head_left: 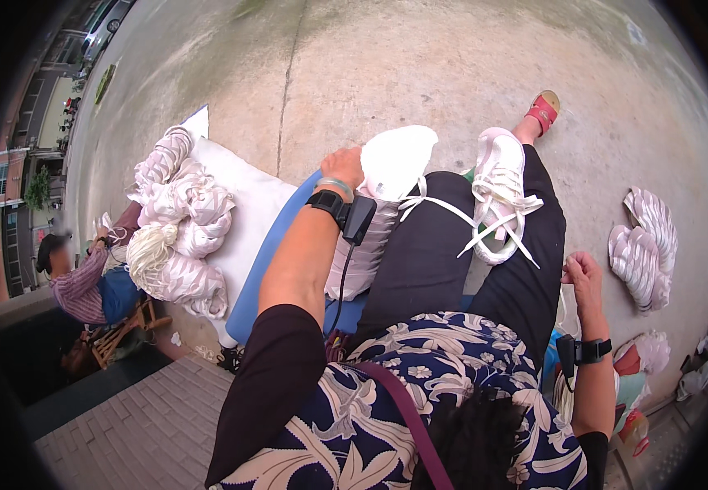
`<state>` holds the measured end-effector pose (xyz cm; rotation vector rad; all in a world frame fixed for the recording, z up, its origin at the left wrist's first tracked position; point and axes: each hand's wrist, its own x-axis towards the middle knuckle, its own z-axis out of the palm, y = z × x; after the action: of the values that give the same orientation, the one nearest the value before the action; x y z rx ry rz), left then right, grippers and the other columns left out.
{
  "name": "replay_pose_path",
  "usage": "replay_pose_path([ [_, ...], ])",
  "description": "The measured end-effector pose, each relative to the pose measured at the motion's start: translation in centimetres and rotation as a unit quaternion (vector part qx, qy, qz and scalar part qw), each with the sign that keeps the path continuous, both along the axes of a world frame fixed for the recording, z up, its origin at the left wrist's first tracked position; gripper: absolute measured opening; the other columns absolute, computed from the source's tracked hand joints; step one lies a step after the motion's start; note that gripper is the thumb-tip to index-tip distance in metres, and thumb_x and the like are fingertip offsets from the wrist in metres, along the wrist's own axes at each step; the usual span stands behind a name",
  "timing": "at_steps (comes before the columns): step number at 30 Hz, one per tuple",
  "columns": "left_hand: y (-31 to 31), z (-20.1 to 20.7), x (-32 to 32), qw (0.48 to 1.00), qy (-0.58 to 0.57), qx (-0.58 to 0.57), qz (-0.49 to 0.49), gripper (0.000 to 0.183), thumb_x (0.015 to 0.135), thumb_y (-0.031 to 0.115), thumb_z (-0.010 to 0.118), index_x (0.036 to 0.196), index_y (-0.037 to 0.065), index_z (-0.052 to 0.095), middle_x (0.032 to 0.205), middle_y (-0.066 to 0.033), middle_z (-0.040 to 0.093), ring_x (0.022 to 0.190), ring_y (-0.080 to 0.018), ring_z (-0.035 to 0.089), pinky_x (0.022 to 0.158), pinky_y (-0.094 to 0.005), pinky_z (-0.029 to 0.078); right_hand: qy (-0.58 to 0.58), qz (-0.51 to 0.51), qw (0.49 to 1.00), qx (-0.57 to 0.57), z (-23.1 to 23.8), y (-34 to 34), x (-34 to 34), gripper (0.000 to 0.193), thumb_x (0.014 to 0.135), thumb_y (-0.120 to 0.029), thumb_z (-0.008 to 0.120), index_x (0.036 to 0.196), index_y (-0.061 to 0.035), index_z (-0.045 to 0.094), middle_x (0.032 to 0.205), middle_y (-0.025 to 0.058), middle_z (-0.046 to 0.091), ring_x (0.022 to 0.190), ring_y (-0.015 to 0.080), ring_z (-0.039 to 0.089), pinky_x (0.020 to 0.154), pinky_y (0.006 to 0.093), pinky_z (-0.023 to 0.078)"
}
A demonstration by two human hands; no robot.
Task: The recorder is lacing a white sneaker while sitting in an outdoor workspace.
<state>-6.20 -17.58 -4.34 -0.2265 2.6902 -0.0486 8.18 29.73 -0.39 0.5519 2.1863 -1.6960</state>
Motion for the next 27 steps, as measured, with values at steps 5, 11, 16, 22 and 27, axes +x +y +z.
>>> replay_pose_path([
  [5, 0.0, -0.3, -0.4, 0.993, -0.050, 0.105, 0.009, 0.052, 0.077, 0.004, 0.046, 0.127, 0.015, 0.040, 0.109, -0.0193, 0.056, 0.106, -0.0337, 0.052, 0.086, -0.0399, 0.043, -0.002, -0.011, 1.000, 0.014, -0.6, 1.4, 1.6, 0.017, 0.085, -0.019, 0.055, 0.083, -0.0026, 0.055, 0.069, 0.0016, 0.053, 0.054, 0.0074, 0.049, 0.051, 0.0205, 0.042],
  [11, -0.3, -2.0, -2.9, 0.984, -0.104, 0.141, -0.003, 0.042, 0.075, 0.001, 0.047, 0.116, 0.007, 0.045, 0.108, -0.0220, 0.056, 0.106, -0.0360, 0.051, 0.086, -0.0393, 0.043, 0.003, -0.032, 0.999, 0.027, -1.0, 1.8, 2.9, 0.016, 0.086, -0.017, 0.054, 0.080, -0.0023, 0.054, 0.067, 0.0014, 0.052, 0.053, 0.0076, 0.049, 0.050, 0.0204, 0.042],
  [16, 0.3, -3.0, -4.8, 0.980, -0.151, 0.126, -0.017, 0.048, 0.076, 0.008, 0.052, 0.123, 0.007, 0.041, 0.115, -0.0207, 0.053, 0.109, -0.0338, 0.050, 0.089, -0.0407, 0.042, -0.003, -0.010, 0.999, 0.041, -2.0, 2.3, 3.9, 0.015, 0.085, -0.016, 0.054, 0.079, -0.0017, 0.054, 0.066, 0.0008, 0.050, 0.053, 0.0079, 0.049, 0.050, 0.0208, 0.042],
  [22, -2.0, -6.2, -5.0, 0.975, -0.039, 0.216, -0.037, 0.046, 0.070, 0.011, 0.060, 0.115, 0.009, 0.051, 0.106, -0.0179, 0.059, 0.100, -0.0322, 0.055, 0.084, -0.0378, 0.044, -0.019, 0.010, 0.999, 0.036, -2.8, 1.8, 3.9, 0.015, 0.085, -0.016, 0.053, 0.079, -0.0018, 0.054, 0.066, -0.0002, 0.049, 0.053, 0.0074, 0.048, 0.050, 0.0218, 0.042],
  [27, -0.6, -5.2, -5.1, 0.962, 0.013, 0.268, -0.055, 0.039, 0.068, 0.016, 0.063, 0.107, 0.011, 0.059, 0.108, -0.0162, 0.058, 0.104, -0.0319, 0.053, 0.088, -0.0361, 0.043, -0.008, 0.017, 0.998, 0.053, -3.2, 2.3, 4.1, 0.014, 0.086, -0.015, 0.052, 0.080, -0.0020, 0.053, 0.066, -0.0007, 0.048, 0.055, 0.0073, 0.047, 0.051, 0.0214, 0.042],
])
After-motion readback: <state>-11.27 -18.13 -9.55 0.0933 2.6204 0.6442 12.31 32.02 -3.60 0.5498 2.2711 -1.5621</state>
